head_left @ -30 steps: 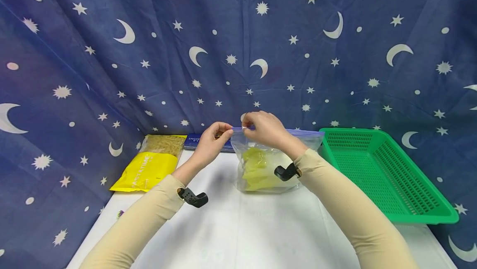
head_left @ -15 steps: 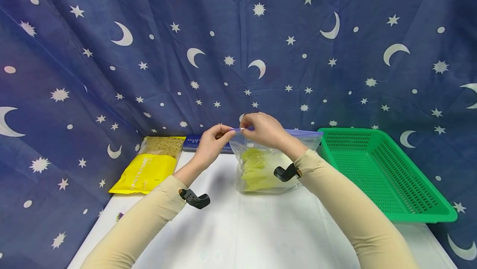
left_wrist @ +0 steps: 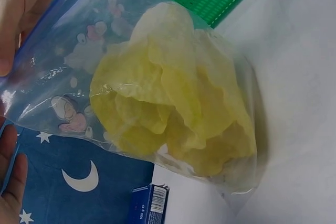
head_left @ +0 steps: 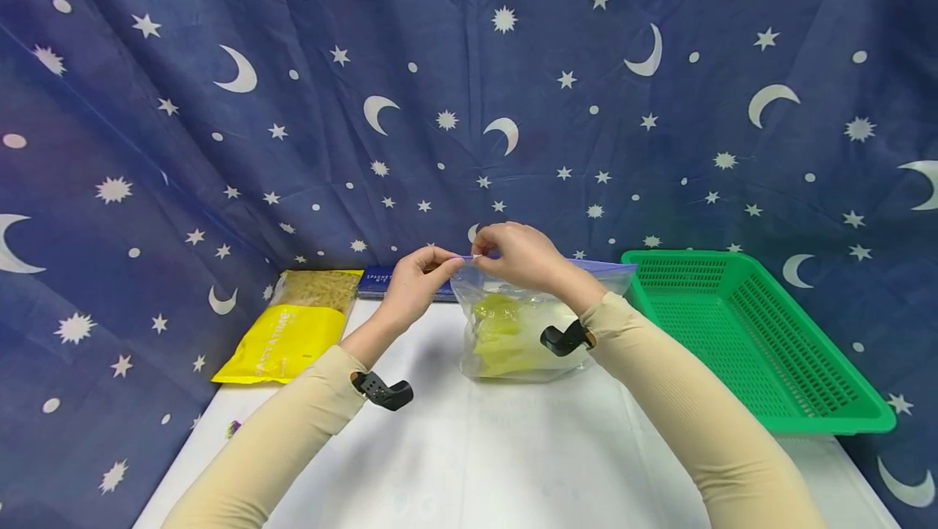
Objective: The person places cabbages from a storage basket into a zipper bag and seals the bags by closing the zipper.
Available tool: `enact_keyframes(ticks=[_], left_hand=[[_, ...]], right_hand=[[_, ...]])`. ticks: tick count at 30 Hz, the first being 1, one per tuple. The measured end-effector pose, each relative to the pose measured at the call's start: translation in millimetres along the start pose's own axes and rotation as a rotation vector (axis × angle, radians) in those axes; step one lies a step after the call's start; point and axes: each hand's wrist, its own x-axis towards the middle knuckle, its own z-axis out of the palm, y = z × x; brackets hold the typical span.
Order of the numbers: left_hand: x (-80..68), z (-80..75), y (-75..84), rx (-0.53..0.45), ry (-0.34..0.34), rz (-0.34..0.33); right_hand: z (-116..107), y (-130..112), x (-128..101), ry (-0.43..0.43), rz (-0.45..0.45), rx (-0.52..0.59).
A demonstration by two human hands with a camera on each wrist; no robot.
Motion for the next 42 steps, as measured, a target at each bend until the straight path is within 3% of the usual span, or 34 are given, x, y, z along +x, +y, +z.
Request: enact_keyframes(ticks=[42], left_hand=[[1.0,-2.2,5.1,0.034,-0.048,-0.018]], right_hand=[[-27.0,16.7,-20.3,-0.103,0.012,-0.018]])
